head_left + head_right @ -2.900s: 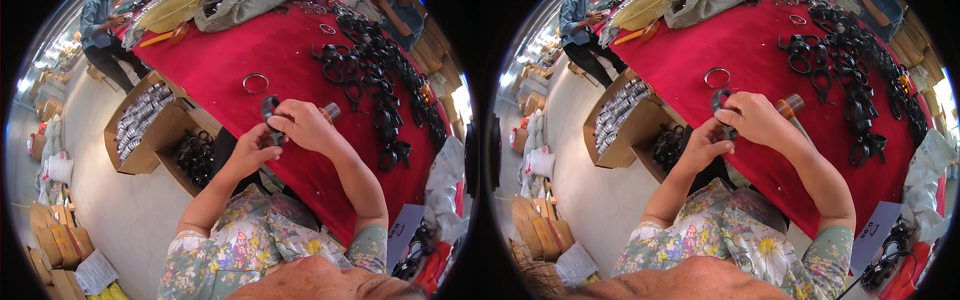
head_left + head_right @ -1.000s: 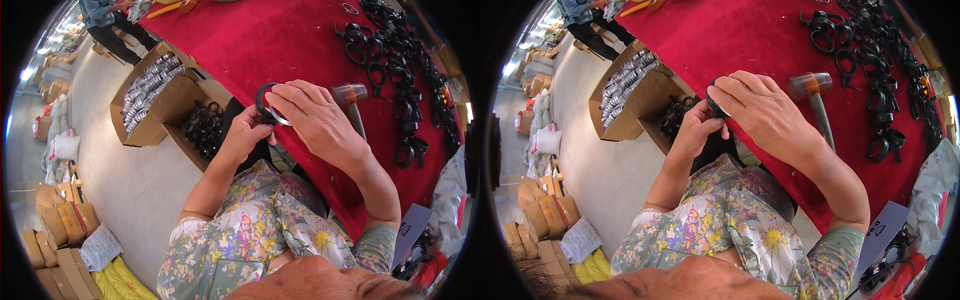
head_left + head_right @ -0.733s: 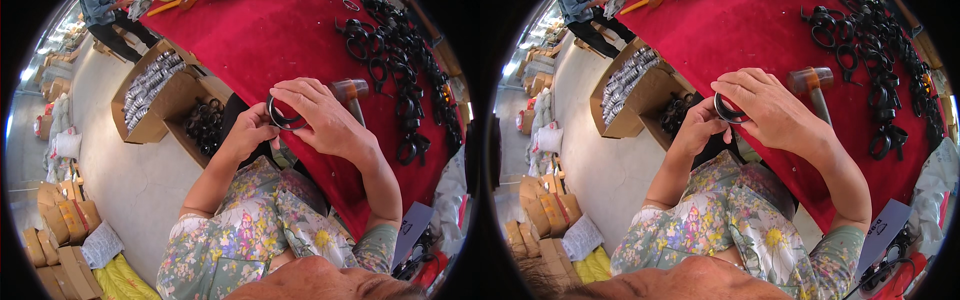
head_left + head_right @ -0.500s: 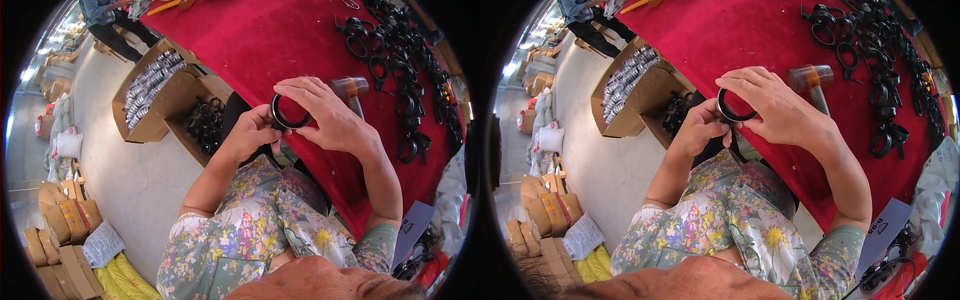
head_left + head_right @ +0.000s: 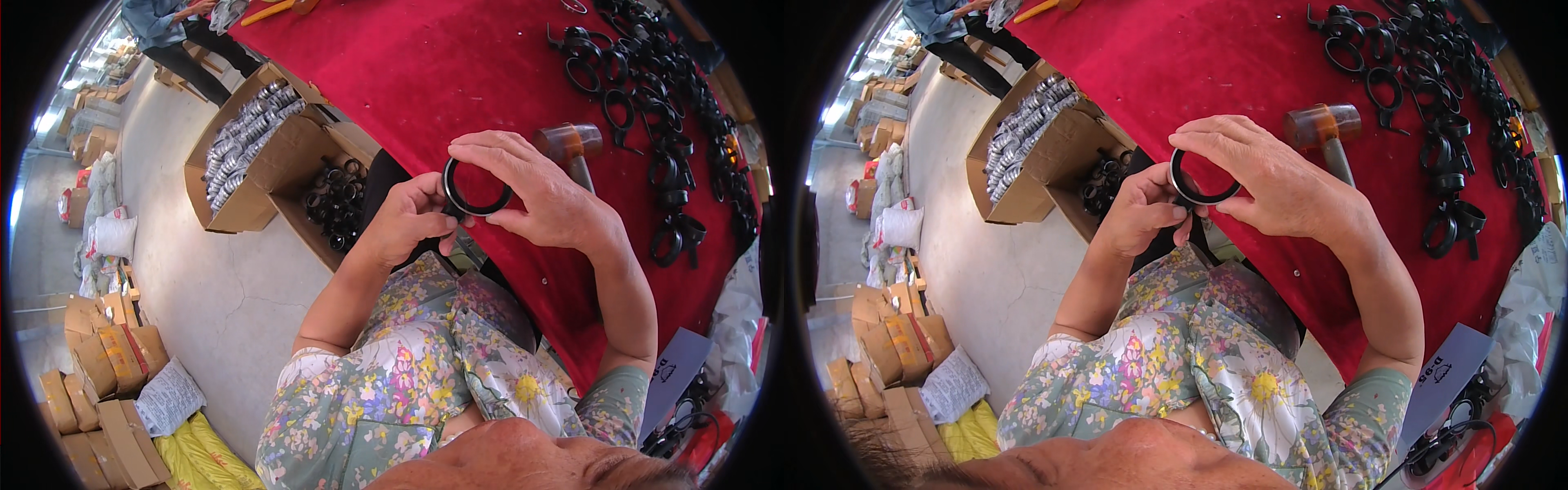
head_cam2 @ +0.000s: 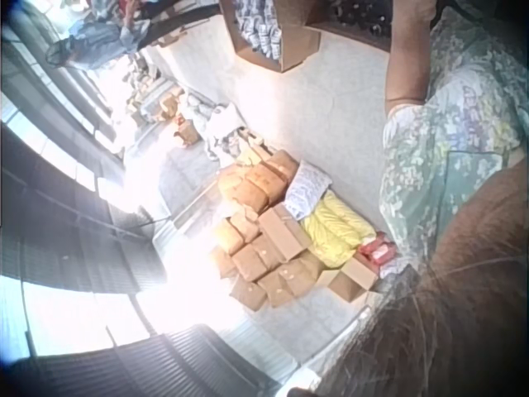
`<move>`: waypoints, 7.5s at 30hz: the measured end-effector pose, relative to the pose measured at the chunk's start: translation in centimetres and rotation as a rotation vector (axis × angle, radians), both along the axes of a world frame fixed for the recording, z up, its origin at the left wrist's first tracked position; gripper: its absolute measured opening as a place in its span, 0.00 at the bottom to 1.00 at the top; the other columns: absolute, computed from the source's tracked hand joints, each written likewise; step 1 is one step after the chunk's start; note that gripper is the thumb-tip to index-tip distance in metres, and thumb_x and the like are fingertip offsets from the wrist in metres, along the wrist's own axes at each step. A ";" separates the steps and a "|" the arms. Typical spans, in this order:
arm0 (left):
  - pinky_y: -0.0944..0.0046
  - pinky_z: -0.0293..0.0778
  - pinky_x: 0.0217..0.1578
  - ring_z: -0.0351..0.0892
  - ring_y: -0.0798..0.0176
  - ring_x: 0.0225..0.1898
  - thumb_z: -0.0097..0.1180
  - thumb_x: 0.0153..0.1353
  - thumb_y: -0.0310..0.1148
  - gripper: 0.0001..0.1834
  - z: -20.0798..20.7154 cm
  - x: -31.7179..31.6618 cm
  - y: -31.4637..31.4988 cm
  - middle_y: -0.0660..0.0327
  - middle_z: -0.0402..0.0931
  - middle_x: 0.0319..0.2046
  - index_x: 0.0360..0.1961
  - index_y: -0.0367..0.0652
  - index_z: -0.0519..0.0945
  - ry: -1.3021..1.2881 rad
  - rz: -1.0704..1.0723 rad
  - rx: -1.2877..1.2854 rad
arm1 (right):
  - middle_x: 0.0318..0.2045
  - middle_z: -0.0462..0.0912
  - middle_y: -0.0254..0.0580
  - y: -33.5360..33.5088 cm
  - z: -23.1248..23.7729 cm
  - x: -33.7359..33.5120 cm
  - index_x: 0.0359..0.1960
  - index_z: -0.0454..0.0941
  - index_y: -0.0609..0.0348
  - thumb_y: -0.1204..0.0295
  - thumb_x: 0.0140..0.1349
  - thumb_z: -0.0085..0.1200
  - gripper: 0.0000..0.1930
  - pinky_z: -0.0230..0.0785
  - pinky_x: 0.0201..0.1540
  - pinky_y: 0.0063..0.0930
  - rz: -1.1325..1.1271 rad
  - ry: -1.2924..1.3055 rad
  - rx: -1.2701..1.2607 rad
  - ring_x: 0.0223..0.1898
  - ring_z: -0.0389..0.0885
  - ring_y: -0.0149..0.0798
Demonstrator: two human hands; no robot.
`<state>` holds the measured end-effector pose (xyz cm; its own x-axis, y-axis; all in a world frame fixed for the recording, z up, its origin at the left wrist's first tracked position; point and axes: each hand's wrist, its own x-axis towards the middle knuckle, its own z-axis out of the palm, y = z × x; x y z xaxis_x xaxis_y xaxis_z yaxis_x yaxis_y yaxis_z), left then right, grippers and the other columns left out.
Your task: The person assembles clamp components by inserting metal rings into plastic clamp frames by hand and hammering them into place with a mallet, then takes additional metal rings from a bag to fit into the frames.
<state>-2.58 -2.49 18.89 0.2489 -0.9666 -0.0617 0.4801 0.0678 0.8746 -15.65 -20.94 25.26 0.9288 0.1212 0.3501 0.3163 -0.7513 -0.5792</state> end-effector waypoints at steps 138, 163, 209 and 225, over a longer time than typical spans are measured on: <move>0.76 0.74 0.34 0.76 0.76 0.31 0.71 0.54 0.22 0.16 -8.8 -2.6 1.1 0.66 0.79 0.32 0.39 0.40 0.76 0.020 0.564 0.018 | 0.48 0.80 0.62 4.3 -3.5 -12.3 0.68 0.65 0.63 0.85 0.54 0.61 0.36 0.75 0.50 0.36 -0.672 0.154 0.062 0.47 0.83 0.56; 0.74 0.73 0.39 0.74 0.76 0.34 0.69 0.55 0.21 0.16 -9.2 -1.9 1.3 0.67 0.76 0.34 0.40 0.39 0.75 0.051 0.480 0.010 | 0.42 0.83 0.55 2.7 -2.0 -3.6 0.69 0.67 0.47 0.77 0.56 0.64 0.36 0.77 0.42 0.43 -0.461 -0.106 -0.067 0.38 0.84 0.54; 0.75 0.74 0.37 0.74 0.75 0.33 0.72 0.51 0.20 0.21 -9.3 -1.2 1.5 0.67 0.74 0.33 0.41 0.41 0.72 -0.090 0.548 0.009 | 0.56 0.79 0.57 4.8 -0.7 -11.7 0.65 0.69 0.64 0.85 0.54 0.61 0.33 0.75 0.52 0.31 -0.637 -0.018 0.141 0.52 0.84 0.46; 0.74 0.74 0.37 0.75 0.74 0.33 0.71 0.53 0.22 0.20 -9.2 -0.4 1.6 0.66 0.75 0.32 0.42 0.41 0.72 -0.094 0.479 -0.005 | 0.58 0.78 0.54 2.0 0.2 -7.0 0.68 0.67 0.57 0.83 0.58 0.59 0.33 0.72 0.49 0.22 -0.623 -0.072 0.215 0.46 0.84 0.31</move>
